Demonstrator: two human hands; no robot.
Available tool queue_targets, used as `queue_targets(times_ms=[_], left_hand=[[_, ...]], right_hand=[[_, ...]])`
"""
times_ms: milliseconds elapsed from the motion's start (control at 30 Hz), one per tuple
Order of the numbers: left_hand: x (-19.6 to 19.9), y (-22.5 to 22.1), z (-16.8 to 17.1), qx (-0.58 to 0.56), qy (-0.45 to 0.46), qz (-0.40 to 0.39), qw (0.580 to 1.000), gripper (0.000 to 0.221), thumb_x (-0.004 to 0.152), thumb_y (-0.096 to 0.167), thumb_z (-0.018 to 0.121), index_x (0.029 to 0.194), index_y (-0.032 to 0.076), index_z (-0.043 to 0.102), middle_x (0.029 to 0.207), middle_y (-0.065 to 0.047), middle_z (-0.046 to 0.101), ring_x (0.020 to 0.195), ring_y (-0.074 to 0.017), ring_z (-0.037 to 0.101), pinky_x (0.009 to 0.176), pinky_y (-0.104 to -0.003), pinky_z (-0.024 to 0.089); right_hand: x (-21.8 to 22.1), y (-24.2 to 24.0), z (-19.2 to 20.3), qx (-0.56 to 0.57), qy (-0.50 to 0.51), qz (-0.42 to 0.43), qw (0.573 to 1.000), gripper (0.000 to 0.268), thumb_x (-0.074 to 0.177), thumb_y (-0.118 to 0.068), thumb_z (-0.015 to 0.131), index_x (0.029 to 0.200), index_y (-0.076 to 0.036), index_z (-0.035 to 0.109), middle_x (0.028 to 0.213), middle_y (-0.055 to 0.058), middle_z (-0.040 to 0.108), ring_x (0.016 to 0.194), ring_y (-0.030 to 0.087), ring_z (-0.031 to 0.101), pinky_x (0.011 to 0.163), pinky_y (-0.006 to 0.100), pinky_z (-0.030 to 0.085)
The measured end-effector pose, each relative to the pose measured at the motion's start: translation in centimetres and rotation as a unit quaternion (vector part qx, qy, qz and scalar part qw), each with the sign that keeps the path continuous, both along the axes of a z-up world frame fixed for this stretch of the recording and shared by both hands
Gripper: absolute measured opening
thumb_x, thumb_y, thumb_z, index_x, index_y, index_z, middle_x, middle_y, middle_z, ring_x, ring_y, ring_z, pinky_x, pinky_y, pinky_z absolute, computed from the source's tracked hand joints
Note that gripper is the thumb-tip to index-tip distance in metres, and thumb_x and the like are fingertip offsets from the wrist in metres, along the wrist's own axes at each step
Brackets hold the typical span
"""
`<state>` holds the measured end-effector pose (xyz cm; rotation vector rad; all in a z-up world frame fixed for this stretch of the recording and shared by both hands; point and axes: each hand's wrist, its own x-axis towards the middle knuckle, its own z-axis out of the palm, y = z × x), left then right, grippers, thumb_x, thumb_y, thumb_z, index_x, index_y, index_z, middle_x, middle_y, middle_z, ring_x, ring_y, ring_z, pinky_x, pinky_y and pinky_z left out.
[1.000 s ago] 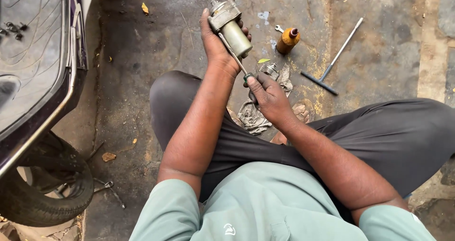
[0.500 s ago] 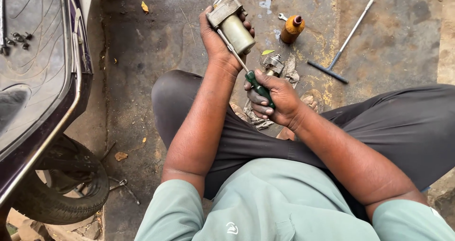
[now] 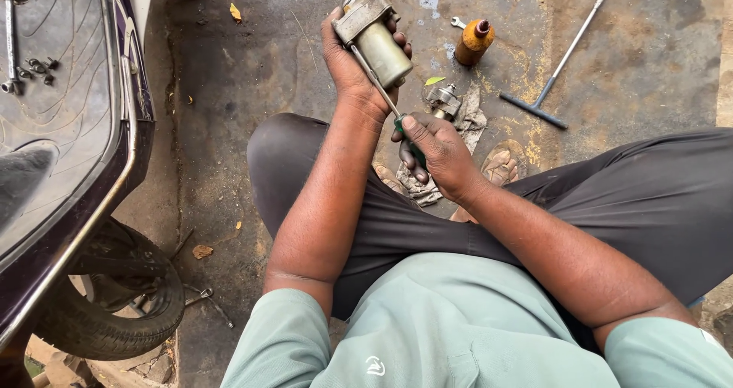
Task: Disassembling and inspecting a motorcycle starter motor components using a screwdriver.
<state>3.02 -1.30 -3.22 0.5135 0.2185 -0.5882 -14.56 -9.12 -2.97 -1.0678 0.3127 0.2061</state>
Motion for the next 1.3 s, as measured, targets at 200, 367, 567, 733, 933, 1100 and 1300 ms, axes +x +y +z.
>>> queue_targets(times_ms=[200, 367, 567, 733, 933, 1100, 1300], left_hand=[[-0.7, -0.4, -0.3, 0.040, -0.015, 0.016, 0.999, 0.063, 0.088, 0.061, 0.056, 0.102, 0.000, 0.066, 0.081, -0.013, 0.068, 0.064, -0.0236, 0.068, 0.056, -0.039, 0.060], [-1.3, -0.9, -0.2, 0.109, -0.054, 0.049, 0.991, 0.064, 0.088, 0.062, 0.053, 0.101, 0.000, 0.066, 0.079, -0.014, 0.068, 0.062, -0.0242, 0.069, 0.054, -0.040, 0.060], [-1.3, -1.7, -1.0, 0.123, -0.042, 0.105, 0.986, 0.063, 0.093, 0.061, 0.051, 0.101, 0.001, 0.066, 0.078, -0.013, 0.068, 0.061, -0.0239, 0.069, 0.053, -0.039, 0.059], [-1.0, -1.9, -1.2, 0.136, -0.038, 0.137, 0.980, 0.059, 0.095, 0.058, 0.049, 0.101, 0.001, 0.066, 0.076, -0.014, 0.068, 0.057, -0.0260, 0.068, 0.050, -0.039, 0.058], [-0.2, -1.6, -2.2, 0.124, -0.015, 0.151, 0.981, 0.054, 0.097, 0.056, 0.050, 0.106, 0.004, 0.063, 0.078, -0.014, 0.066, 0.059, -0.0271, 0.066, 0.053, -0.040, 0.057], [1.0, -0.1, -3.1, 0.097, 0.040, 0.133, 0.986, 0.064, 0.093, 0.062, 0.042, 0.100, 0.002, 0.064, 0.072, -0.013, 0.064, 0.054, -0.0276, 0.064, 0.046, -0.042, 0.056], [0.2, -1.8, -4.0, 0.092, 0.063, 0.113, 0.987, 0.065, 0.094, 0.065, 0.043, 0.098, 0.004, 0.066, 0.071, -0.013, 0.065, 0.054, -0.0275, 0.065, 0.046, -0.041, 0.055]], right_hand=[[0.2, -1.0, 1.4, 0.087, 0.041, 0.008, 0.995, 0.032, 0.105, -0.036, 0.059, 0.102, -0.003, 0.058, 0.068, 0.002, 0.056, 0.043, 0.006, 0.042, 0.038, 0.021, 0.033], [0.4, -1.7, 1.6, 0.188, 0.071, 0.055, 0.978, 0.036, 0.101, -0.041, 0.058, 0.106, -0.005, 0.060, 0.065, 0.003, 0.060, 0.038, 0.004, 0.040, 0.033, 0.019, 0.031], [0.5, -0.8, -0.3, -0.261, -0.031, 0.008, 0.965, 0.038, 0.108, -0.042, 0.061, 0.119, -0.005, 0.065, 0.065, 0.004, 0.055, 0.049, 0.014, 0.052, 0.045, 0.031, 0.040], [0.6, -0.1, 0.9, -0.643, -0.134, -0.079, 0.750, 0.032, 0.105, -0.035, 0.066, 0.122, -0.007, 0.063, 0.074, 0.016, 0.068, 0.068, 0.039, 0.069, 0.057, 0.051, 0.051], [0.8, -1.0, -2.8, -0.485, -0.118, -0.057, 0.865, 0.030, 0.106, -0.029, 0.068, 0.127, -0.007, 0.063, 0.081, 0.009, 0.066, 0.062, 0.025, 0.063, 0.053, 0.042, 0.050], [0.9, -2.6, 3.7, 0.092, -0.016, 0.024, 0.995, 0.038, 0.101, -0.020, 0.062, 0.137, -0.009, 0.057, 0.086, 0.002, 0.064, 0.054, 0.011, 0.055, 0.043, 0.028, 0.043], [0.5, -1.6, 0.4, -0.219, -0.054, 0.009, 0.974, 0.047, 0.099, -0.017, 0.065, 0.145, -0.015, 0.056, 0.081, 0.001, 0.059, 0.055, 0.011, 0.050, 0.044, 0.028, 0.036]])
